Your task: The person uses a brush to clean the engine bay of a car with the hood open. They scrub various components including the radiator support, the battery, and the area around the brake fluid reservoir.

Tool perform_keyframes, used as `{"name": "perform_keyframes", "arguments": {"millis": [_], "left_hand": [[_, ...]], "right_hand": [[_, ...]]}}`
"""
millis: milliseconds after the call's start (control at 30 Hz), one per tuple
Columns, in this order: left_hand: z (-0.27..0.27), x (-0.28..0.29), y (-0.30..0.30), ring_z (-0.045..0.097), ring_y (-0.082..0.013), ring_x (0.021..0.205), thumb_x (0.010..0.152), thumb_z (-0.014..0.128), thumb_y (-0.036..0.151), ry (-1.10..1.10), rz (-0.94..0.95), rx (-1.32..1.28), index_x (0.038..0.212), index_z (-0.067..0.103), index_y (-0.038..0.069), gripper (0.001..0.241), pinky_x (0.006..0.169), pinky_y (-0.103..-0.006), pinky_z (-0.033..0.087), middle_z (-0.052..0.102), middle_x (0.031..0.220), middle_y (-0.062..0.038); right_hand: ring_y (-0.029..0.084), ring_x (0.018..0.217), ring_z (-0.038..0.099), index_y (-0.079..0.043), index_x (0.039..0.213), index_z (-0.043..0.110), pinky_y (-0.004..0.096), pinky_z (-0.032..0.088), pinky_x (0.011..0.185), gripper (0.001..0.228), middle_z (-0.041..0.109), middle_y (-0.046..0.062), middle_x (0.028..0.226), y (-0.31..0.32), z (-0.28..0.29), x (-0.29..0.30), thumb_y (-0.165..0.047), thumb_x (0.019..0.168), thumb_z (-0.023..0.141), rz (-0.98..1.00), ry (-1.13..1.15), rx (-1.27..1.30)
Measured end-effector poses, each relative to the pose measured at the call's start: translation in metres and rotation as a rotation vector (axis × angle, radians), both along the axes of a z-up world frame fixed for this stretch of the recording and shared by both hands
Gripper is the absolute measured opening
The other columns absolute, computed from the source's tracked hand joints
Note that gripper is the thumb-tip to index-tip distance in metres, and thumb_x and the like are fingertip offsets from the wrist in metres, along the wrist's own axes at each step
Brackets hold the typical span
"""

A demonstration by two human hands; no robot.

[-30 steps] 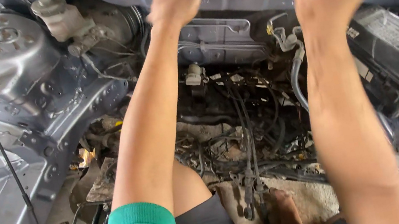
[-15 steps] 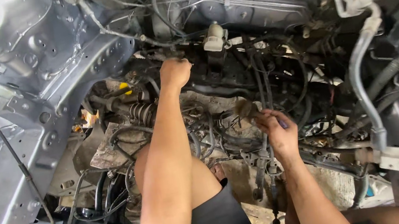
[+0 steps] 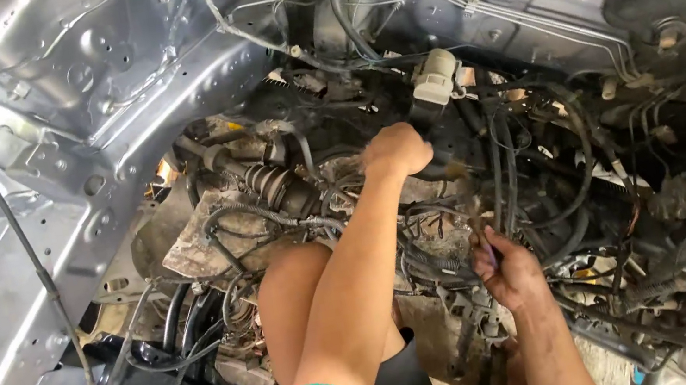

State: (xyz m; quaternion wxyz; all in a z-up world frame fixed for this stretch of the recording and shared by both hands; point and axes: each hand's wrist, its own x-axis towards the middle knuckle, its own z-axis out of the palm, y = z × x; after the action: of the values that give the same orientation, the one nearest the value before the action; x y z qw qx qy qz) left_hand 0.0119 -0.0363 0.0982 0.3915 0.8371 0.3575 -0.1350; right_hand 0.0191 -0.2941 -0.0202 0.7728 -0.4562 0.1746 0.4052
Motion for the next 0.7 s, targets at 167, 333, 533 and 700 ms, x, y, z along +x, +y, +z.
{"name": "perform_keyframes", "arguments": {"millis": [167,333,533,700], "left_hand": [[-0.021,0.016,-0.004,0.064,-0.0425,0.126,0.089,0.055,0.045,-0.058,-0.151,-0.037,0.125,0.068,-0.007,0.066,0.104,-0.0563,0.054,0.069,0.127,-0.028],[-0.015,0.006,-0.007,0.059,-0.0433,0.131,0.093,0.052,0.041,-0.038,-0.296,-0.025,0.129,0.065,-0.009,0.063,0.111,-0.0544,0.049,0.065,0.133,-0.029],[-0.006,0.011,-0.015,0.070,-0.0394,0.115,0.089,0.062,0.046,-0.073,-0.137,0.165,0.106,0.078,0.003,0.050,0.096,-0.0521,0.059,0.076,0.110,-0.021],[-0.067,0.034,0.000,0.076,-0.0349,0.099,0.087,0.068,0.039,-0.066,0.072,0.365,0.096,0.081,0.016,0.028,0.084,-0.0487,0.063,0.078,0.091,-0.015]], "right_hand": [[0.006,0.047,0.023,-0.014,0.097,0.052,0.018,0.019,0.035,0.013,0.040,0.000,0.075,0.033,0.037,-0.014,-0.022,0.108,0.048,0.214,-0.218,-0.138],[0.010,0.047,0.032,-0.010,0.131,0.060,0.018,0.025,0.036,0.029,0.036,0.001,0.072,0.041,0.039,-0.021,-0.025,0.109,0.047,0.263,-0.299,-0.093],[0.016,0.056,0.052,0.002,0.135,0.064,0.033,0.041,0.049,0.049,0.060,0.009,0.068,0.028,0.045,-0.018,-0.039,0.108,0.057,0.410,-0.724,-0.550],[0.014,0.057,0.054,-0.002,0.125,0.067,0.031,0.042,0.051,0.035,0.060,0.003,0.066,0.004,-0.053,0.013,-0.032,0.109,0.056,0.214,-0.725,-0.715]]}}
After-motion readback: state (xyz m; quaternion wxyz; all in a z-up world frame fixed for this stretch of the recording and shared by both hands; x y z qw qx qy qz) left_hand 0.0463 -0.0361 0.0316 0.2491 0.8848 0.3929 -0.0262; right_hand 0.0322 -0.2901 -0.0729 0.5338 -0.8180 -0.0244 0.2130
